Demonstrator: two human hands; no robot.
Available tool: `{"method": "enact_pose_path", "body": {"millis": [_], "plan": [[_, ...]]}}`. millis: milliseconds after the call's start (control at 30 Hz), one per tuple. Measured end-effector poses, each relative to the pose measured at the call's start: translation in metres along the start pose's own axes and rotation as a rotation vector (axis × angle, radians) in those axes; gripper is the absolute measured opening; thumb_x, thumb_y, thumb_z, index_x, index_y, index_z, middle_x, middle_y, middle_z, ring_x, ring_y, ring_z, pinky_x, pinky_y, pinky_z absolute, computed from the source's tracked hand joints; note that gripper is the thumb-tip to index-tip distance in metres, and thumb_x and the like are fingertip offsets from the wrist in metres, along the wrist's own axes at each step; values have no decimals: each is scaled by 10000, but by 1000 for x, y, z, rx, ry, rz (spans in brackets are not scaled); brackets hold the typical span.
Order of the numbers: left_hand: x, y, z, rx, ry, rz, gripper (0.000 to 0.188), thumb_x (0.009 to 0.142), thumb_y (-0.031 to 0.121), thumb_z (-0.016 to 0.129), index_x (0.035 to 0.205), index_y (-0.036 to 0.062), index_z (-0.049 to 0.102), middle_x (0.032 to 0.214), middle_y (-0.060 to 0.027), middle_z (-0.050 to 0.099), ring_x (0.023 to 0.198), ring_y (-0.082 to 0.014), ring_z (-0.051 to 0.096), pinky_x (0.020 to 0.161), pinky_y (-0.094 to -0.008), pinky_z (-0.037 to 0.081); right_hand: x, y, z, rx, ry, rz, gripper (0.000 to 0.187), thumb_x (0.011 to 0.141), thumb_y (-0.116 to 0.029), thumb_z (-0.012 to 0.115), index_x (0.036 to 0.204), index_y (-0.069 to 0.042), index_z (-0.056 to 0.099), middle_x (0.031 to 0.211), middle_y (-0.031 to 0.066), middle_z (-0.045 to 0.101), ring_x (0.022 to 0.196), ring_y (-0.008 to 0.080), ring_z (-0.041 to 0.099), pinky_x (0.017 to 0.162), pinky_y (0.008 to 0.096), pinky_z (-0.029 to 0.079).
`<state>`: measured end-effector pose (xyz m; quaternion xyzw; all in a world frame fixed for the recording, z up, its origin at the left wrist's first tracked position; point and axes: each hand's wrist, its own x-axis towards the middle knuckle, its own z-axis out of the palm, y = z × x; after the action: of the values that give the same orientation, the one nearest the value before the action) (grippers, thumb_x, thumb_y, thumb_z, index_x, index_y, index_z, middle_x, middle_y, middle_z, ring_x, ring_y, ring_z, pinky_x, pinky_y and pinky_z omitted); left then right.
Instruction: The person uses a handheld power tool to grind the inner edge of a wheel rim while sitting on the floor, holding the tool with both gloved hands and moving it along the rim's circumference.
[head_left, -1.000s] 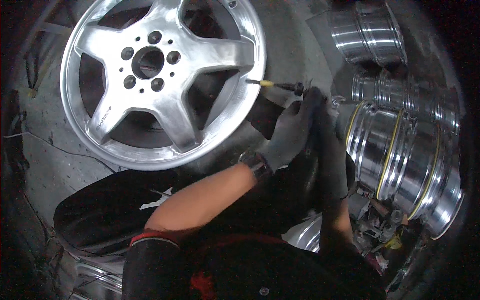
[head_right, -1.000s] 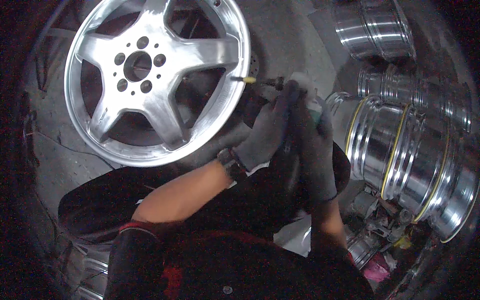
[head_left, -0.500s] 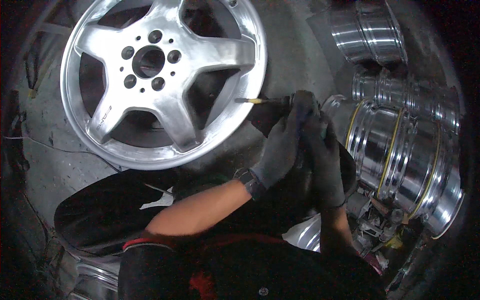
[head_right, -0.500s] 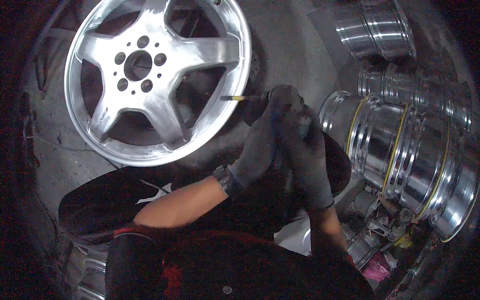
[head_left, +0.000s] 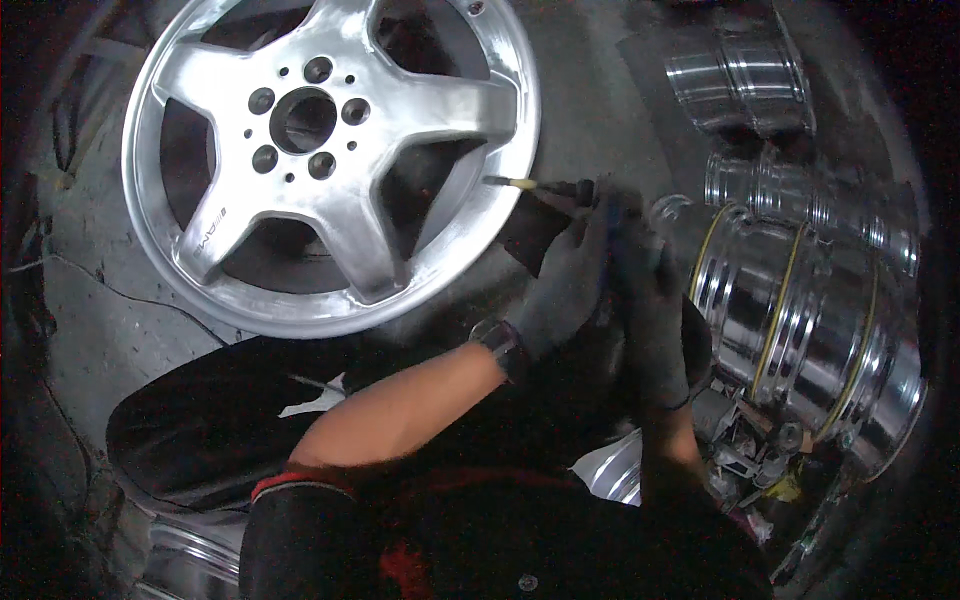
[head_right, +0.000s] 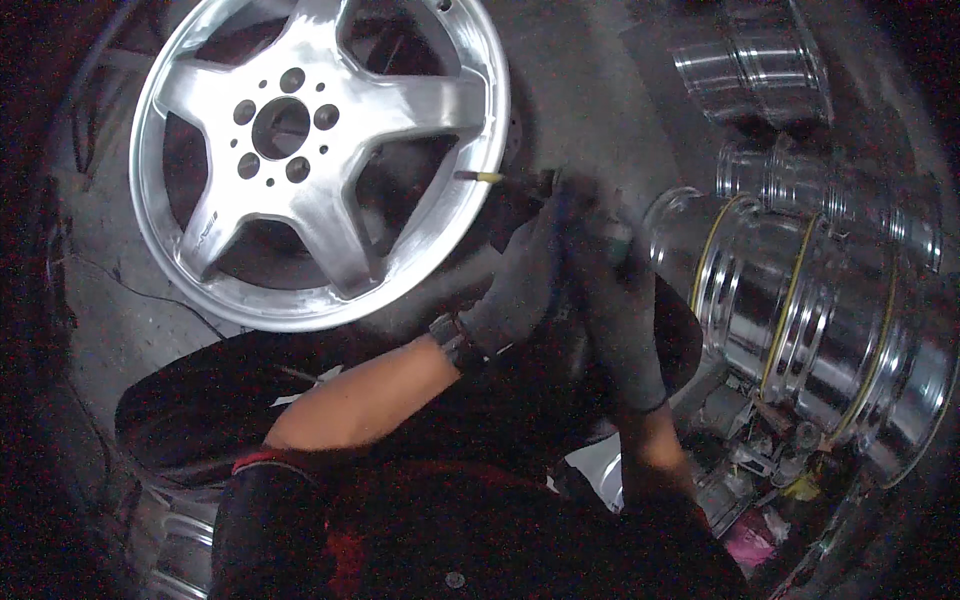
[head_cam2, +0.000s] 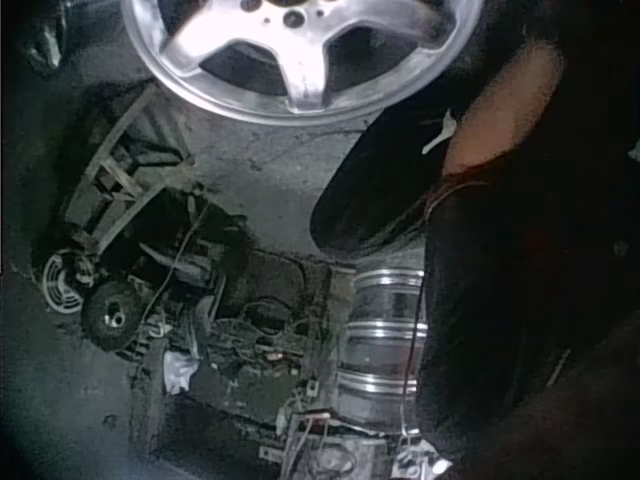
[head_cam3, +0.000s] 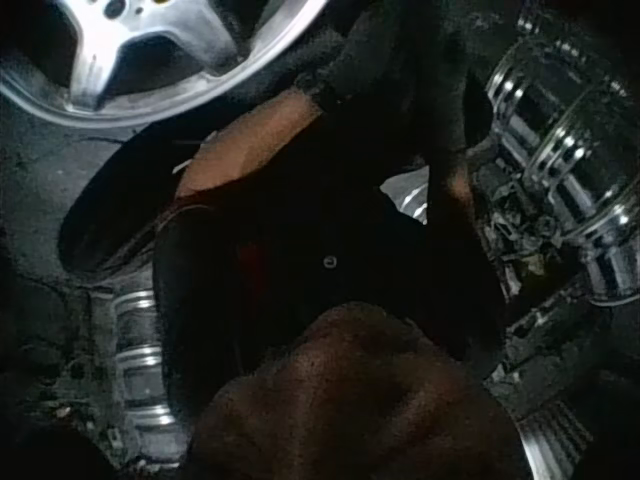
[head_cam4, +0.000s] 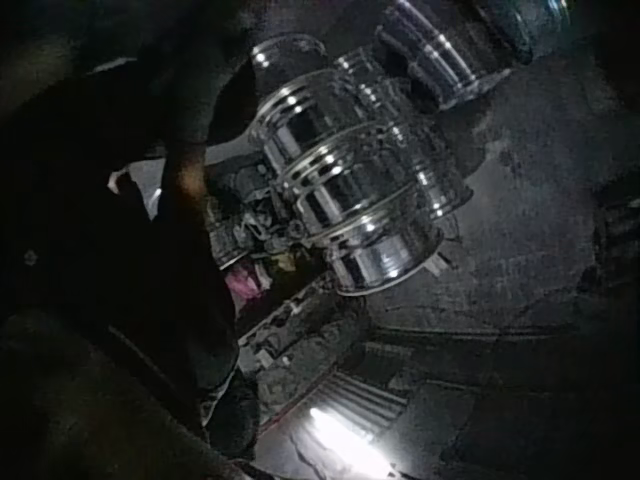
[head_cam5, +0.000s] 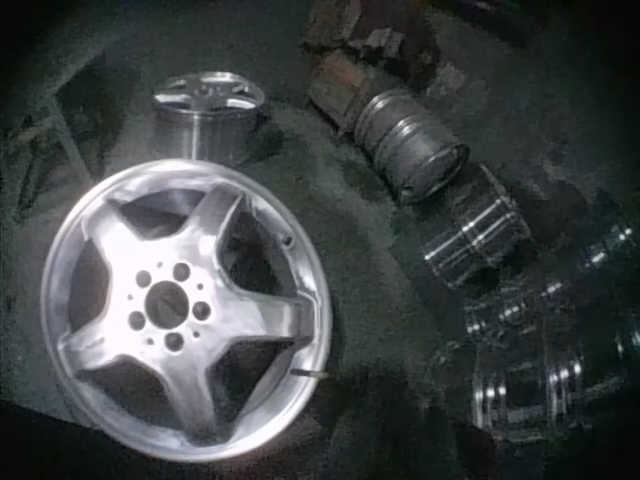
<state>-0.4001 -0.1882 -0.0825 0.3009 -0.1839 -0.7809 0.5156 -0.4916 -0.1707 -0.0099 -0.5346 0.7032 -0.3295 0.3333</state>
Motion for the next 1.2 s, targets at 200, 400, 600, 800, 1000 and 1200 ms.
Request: {"method": "enact_pose_path", "body": {"millis": [200, 400, 600, 800, 1000, 1200], "plan": [[24, 23, -1, -44, -53, -158, 658, 1034, 608, 486, 1192, -12, 639, 1099, -88, 667, 1003, -159, 573, 911, -316, 461, 16, -33, 12, 256, -28, 185, 395, 1043, -144, 611, 1395, 18, 531, 1291, 127, 649, 1117, 166, 636, 941, 293, 538], [-10, 16, -1, -105, 43, -170, 606, 1040, 567, 512, 1164, -7, 665, 1069, -54, 682, 982, -134, 585, 903, -295, 460, -7, -12, 6, 163, -51, 211, 497, 1015, -160, 660, 1449, -5, 476, 1302, 126, 634, 1153, 187, 623, 961, 312, 538], [-7, 0, 1, -396, 79, -179, 584, 1030, 566, 534, 1169, 16, 678, 1050, -28, 675, 990, -102, 584, 875, -276, 466, -9, -38, 11, 161, -33, 295, 489, 1018, -170, 653, 1436, -10, 454, 1289, 123, 622, 1178, 195, 605, 969, 321, 532], [17, 27, 5, -242, -67, -83, 635, 1029, 592, 519, 1214, 0, 650, 1042, -21, 670, 990, -93, 584, 873, -273, 472, 19, -31, 10, 182, -20, 152, 414, 1033, -245, 650, 1347, -13, 512, 1147, 77, 638, 1024, 164, 621, 841, 304, 548], [-7, 7, -8, -166, -17, -245, 683, 1026, 618, 495, 1252, -14, 620, 1077, -82, 674, 1049, -132, 600, 929, -292, 468, -9, -18, 11, 146, -38, 189, 395, 1033, -204, 649, 1369, -49, 511, 1172, 79, 641, 1045, 164, 624, 871, 307, 555], [-3, 10, -3, -63, 58, -119, 713, 1028, 645, 438, 1224, -10, 640, 1071, -108, 667, 1036, -161, 600, 933, -302, 458, -1, -19, 9, 212, -92, 180, 445, 1022, -144, 657, 1422, -74, 475, 1246, 96, 623, 1097, 159, 619, 925, 309, 551]]}}
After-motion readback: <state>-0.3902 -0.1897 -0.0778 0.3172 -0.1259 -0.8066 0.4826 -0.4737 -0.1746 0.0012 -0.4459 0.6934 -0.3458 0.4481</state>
